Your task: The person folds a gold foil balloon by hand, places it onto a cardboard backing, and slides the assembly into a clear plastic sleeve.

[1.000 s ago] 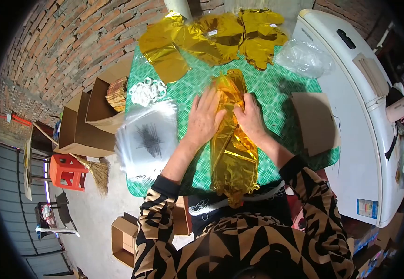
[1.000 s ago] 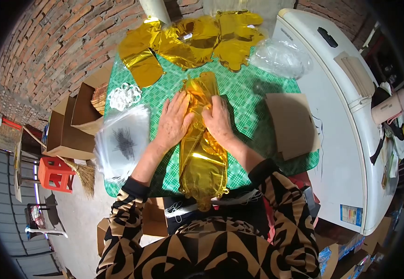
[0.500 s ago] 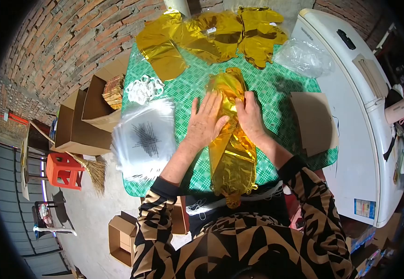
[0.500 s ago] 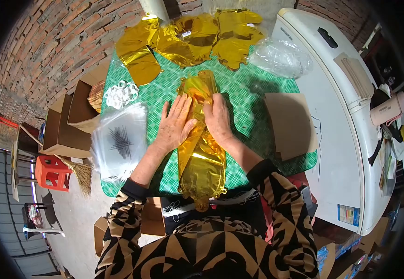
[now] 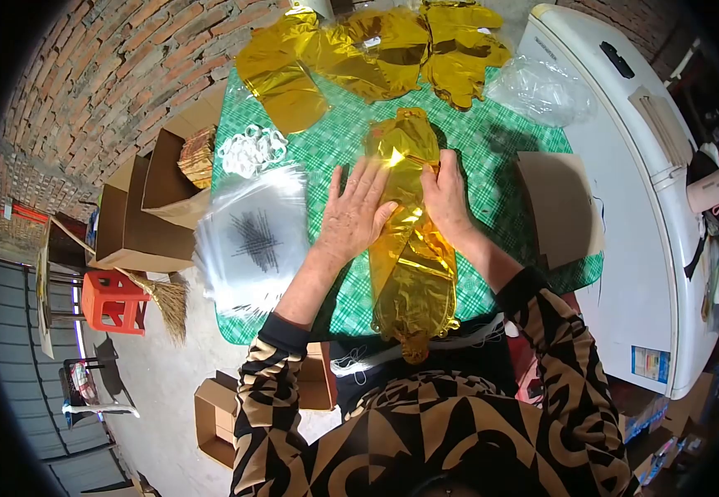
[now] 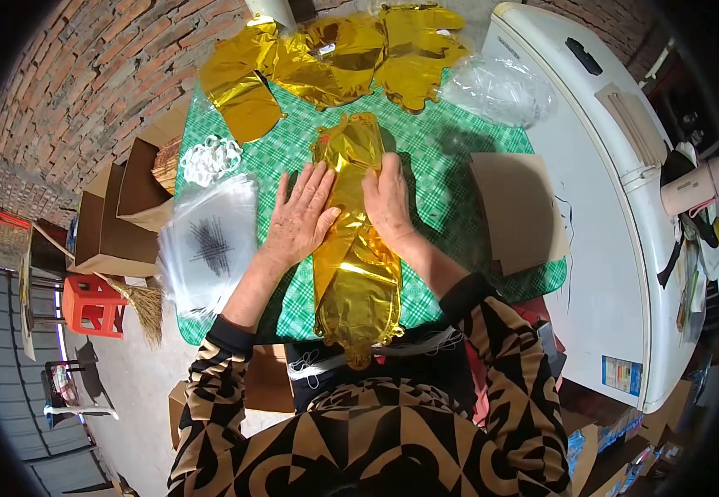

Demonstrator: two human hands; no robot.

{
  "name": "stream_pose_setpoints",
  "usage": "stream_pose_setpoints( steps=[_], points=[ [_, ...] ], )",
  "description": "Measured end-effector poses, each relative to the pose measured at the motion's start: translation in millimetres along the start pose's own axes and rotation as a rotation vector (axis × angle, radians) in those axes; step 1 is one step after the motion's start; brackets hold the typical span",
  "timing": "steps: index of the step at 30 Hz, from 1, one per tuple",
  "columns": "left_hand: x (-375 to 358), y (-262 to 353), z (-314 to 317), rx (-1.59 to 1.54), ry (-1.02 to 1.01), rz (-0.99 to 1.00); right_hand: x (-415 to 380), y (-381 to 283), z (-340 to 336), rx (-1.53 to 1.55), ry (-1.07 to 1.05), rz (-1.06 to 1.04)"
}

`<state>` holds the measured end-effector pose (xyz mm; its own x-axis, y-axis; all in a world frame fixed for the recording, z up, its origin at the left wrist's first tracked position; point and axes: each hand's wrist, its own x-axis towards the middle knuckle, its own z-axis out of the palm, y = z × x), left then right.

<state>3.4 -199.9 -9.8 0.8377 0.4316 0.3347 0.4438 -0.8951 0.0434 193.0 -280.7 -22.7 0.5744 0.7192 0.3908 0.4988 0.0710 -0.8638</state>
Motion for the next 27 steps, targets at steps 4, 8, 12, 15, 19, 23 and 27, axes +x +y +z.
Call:
stream_pose_setpoints(
  steps=[4, 8, 12, 15, 19, 23, 27],
  points=[
    [1, 1, 0, -0.058, 0.045, 0.008, 0, 2, -1, -0.052, 0.014, -0.015],
    [2, 1, -1, -0.036, 0.019, 0.020, -1, 1, 0, -0.045, 0.029, -0.003],
    [4, 6, -6, -0.029, -0.032, 0.046, -1, -1, -1, -0.023, 0.021, 0.024],
    [6, 10, -1, -0.034, -0.026, 0.063, 0, -2, -2, -0.016, 0.016, 0.037],
    [5, 9, 3, -0.042, -0.021, 0.059, 0, -6, -3, 0.044, 0.002, 0.041],
    [6, 10, -1, -0.024, -0.071, 0.044, 2, 5, -1, 0.130, 0.003, 0.075],
    [6, 12, -4, -0.033, -0.075, 0.032, 19, 20, -10, 0.141, 0.134, -0.079]
  ],
)
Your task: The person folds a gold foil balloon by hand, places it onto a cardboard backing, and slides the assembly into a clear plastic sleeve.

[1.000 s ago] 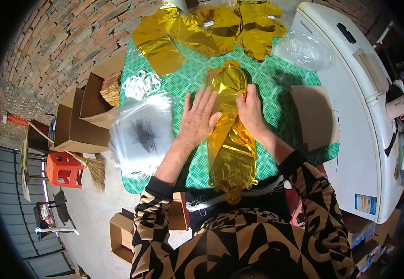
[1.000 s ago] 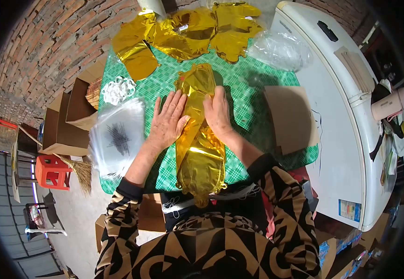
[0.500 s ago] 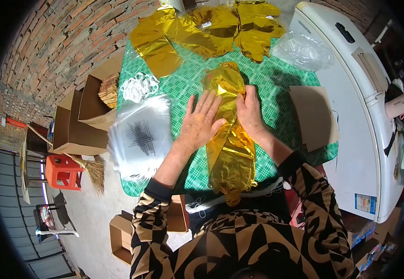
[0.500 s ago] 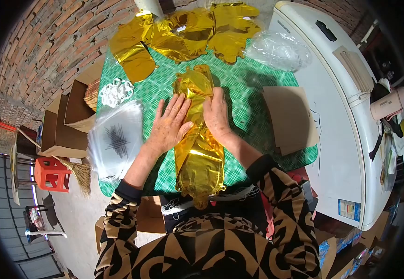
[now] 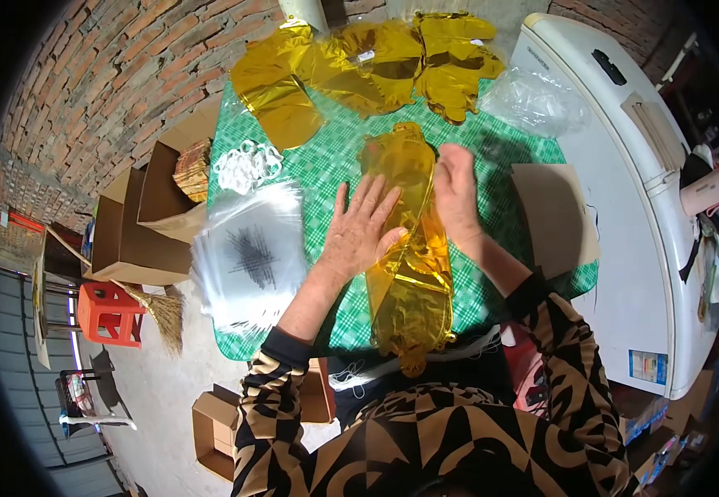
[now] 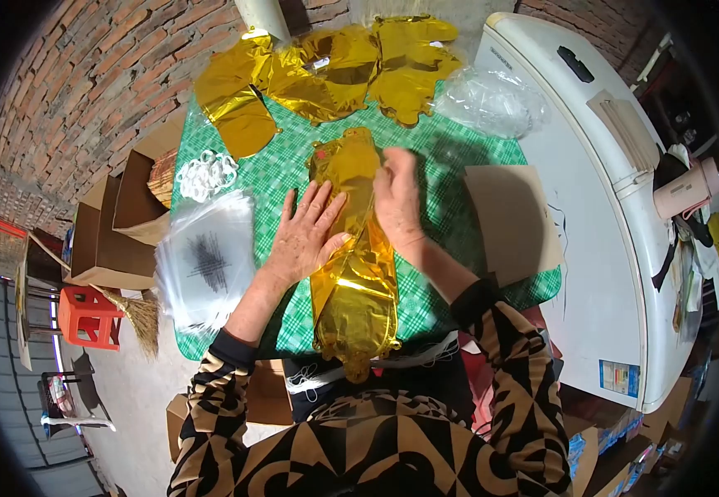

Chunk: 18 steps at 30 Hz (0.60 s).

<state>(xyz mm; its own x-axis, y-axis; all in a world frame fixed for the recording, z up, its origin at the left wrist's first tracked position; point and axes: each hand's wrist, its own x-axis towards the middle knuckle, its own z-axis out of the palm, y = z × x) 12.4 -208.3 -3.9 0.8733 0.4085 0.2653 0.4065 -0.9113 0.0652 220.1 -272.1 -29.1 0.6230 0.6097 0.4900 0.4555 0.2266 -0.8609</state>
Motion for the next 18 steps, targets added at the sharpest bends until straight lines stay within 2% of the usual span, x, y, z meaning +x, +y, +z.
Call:
stream_pose_setpoints(
  steps=[1, 2, 5, 6, 7, 9, 10, 13, 18],
  points=[
    [0, 0, -1, -0.004, 0.001, -0.002, 11, -12, -7, -0.003, 0.030, -0.031],
    [0, 0, -1, -0.009, 0.003, -0.004, 23, -25, -18, -0.233, 0.052, -0.176],
    [0, 0, 2, -0.025, 0.023, -0.007, 38, -39, -24, -0.327, -0.123, -0.557],
    [0, -1, 3, -0.009, 0.007, -0.010, 33, -44, -22, -0.462, -0.282, -0.509],
    [0, -2, 5, 0.006, -0.011, -0.012, 28, -39, -17, -0.589, -0.484, -0.557],
    [1, -1, 5, 0.017, -0.040, -0.019, 15, -33, -4, -0.721, -0.698, -0.578],
    [1, 0, 3, 0.011, -0.053, -0.024, 15, -30, -5, -0.759, -0.881, -0.522],
    [2, 1, 1, 0.007, -0.072, -0.032, 20, -18, -4, -0.704, -1.019, -0.452],
    [2, 1, 0, -0.003, -0.069, -0.038, 43, -6, -11, -0.848, -1.055, -0.471]
  ],
)
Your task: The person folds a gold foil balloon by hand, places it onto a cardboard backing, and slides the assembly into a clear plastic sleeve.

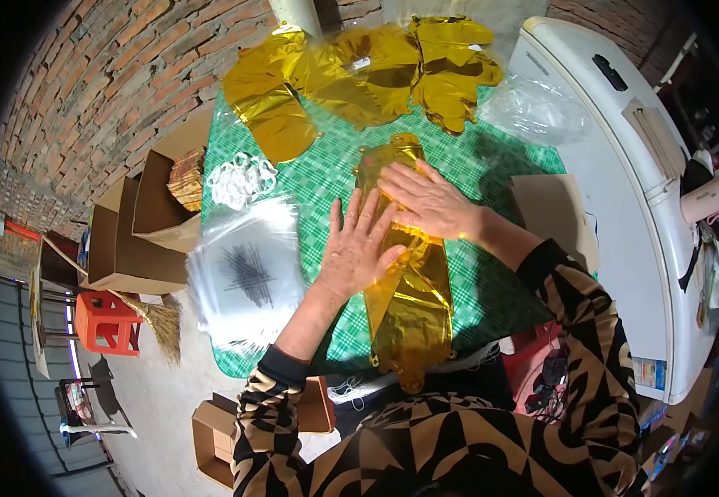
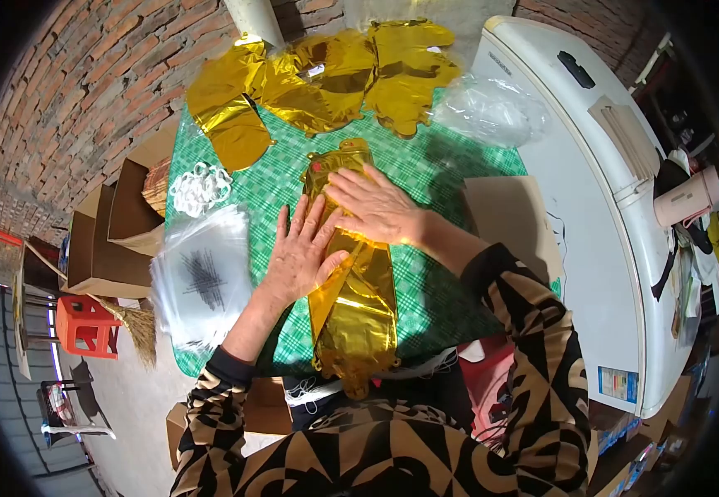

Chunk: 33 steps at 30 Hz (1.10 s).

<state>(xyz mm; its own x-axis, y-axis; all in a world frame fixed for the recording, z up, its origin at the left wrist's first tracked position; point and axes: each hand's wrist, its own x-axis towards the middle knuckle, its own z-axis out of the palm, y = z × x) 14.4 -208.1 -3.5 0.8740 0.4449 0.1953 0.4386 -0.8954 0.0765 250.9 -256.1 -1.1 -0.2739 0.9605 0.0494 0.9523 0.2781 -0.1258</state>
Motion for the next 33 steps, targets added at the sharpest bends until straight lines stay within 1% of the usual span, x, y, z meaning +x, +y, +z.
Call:
stream_pose_setpoints(
  steps=[4, 7, 8, 11, 12, 15, 16, 17, 19, 22, 25, 26, 28, 31, 33],
  points=[
    [-1, 0, 2, 0.010, -0.011, -0.001, 11, 28, -3, -0.050, 0.002, 0.012],
    [0, -1, 2, 0.000, -0.008, 0.000, 20, 49, -2, -0.098, 0.057, 0.003],
    [0, -1, 1, 0.006, -0.006, 0.000, 23, 55, 0, -0.136, 0.060, 0.016],
    [-1, 1, 0, 0.015, -0.010, -0.001, 27, 50, -23, -0.321, -0.013, 0.079],
    [-1, 1, 0, 0.018, -0.014, -0.001, 27, 47, -22, -0.264, 0.044, 0.054],
    [-1, 1, 0, 0.041, -0.021, -0.003, 17, 11, -9, -0.147, 0.065, -0.068],
    [-1, 1, -1, 0.049, -0.027, -0.002, 12, -4, -19, -0.107, -0.102, -0.079],
    [0, 1, -1, 0.058, -0.029, -0.001, 2, -7, -16, -0.033, -0.095, -0.114],
    [0, 0, 4, 0.024, 0.049, 0.017, -9, -3, -2, 0.004, 0.015, -0.026],
    [-1, -1, 6, 0.009, 0.093, 0.023, -24, 10, -3, -0.155, 0.081, -0.022],
    [-1, -1, 6, 0.001, 0.091, 0.016, -40, 1, 0, -0.134, 0.142, -0.065],
    [-1, -1, 6, 0.005, 0.084, 0.011, -47, -3, 2, -0.124, 0.184, -0.117],
    [-1, 0, 4, 0.011, 0.064, 0.000, -59, -13, 4, -0.063, 0.178, -0.142],
    [-1, -2, 6, -0.002, 0.080, 0.012, -64, -15, 5, -0.045, 0.205, -0.163],
    [1, -3, 1, 0.016, 0.148, 0.039, -63, -16, 5, -0.034, 0.203, -0.154]
  ],
)
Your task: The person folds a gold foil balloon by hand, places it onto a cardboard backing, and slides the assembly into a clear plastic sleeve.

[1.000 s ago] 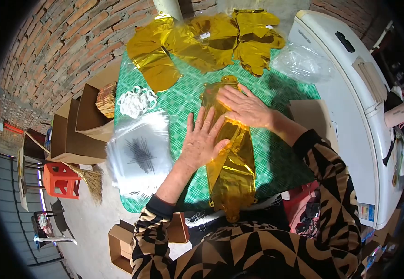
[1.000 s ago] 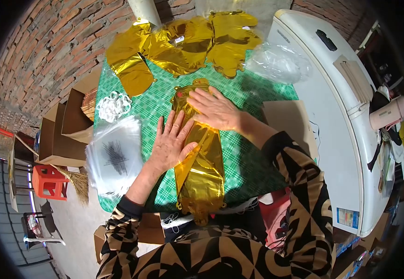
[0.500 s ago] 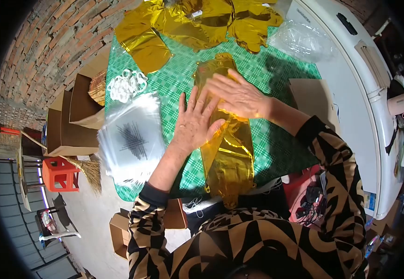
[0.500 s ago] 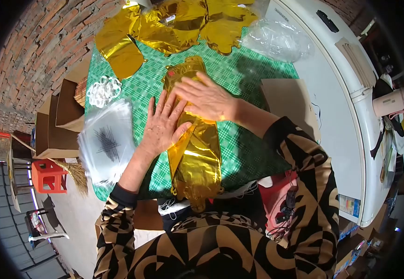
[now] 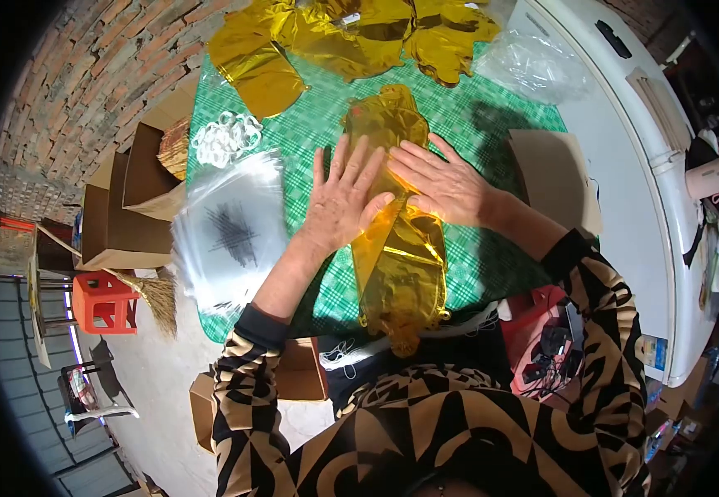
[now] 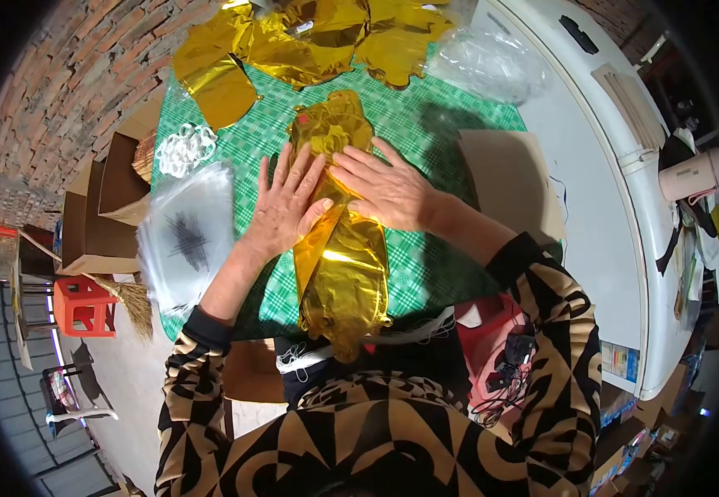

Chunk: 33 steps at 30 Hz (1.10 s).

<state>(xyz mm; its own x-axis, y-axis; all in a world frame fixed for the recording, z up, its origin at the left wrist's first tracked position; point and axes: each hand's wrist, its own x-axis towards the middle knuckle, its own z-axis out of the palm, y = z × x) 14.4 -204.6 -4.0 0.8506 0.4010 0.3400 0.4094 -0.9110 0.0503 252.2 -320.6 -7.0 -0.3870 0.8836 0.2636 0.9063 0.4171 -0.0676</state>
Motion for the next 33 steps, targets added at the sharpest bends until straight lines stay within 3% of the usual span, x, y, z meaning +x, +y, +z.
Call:
stream_pose_setpoints(
  steps=[5, 9, 13, 20, 25, 33],
  points=[
    [41, -7, -15, -0.073, 0.125, 0.122, -2, 0, 3, -0.025, -0.017, -0.003],
    [76, -19, 15, -0.094, 0.058, 0.247, 2, -1, -7, -0.035, -0.080, 0.012],
    [76, -23, 35, -0.157, -0.086, 0.156, 0, 1, 2, -0.045, 0.010, -0.029],
    [76, -24, 35, -0.130, -0.117, 0.148, -5, -20, -26, 0.108, 0.062, -0.140],
    [75, -25, 41, -0.058, -0.059, 0.190, 8, -26, -27, 0.410, 0.060, -0.351],
    [75, -26, 45, -0.051, -0.032, 0.206, 41, -42, 4, 0.401, -0.225, -0.478]
  ],
)
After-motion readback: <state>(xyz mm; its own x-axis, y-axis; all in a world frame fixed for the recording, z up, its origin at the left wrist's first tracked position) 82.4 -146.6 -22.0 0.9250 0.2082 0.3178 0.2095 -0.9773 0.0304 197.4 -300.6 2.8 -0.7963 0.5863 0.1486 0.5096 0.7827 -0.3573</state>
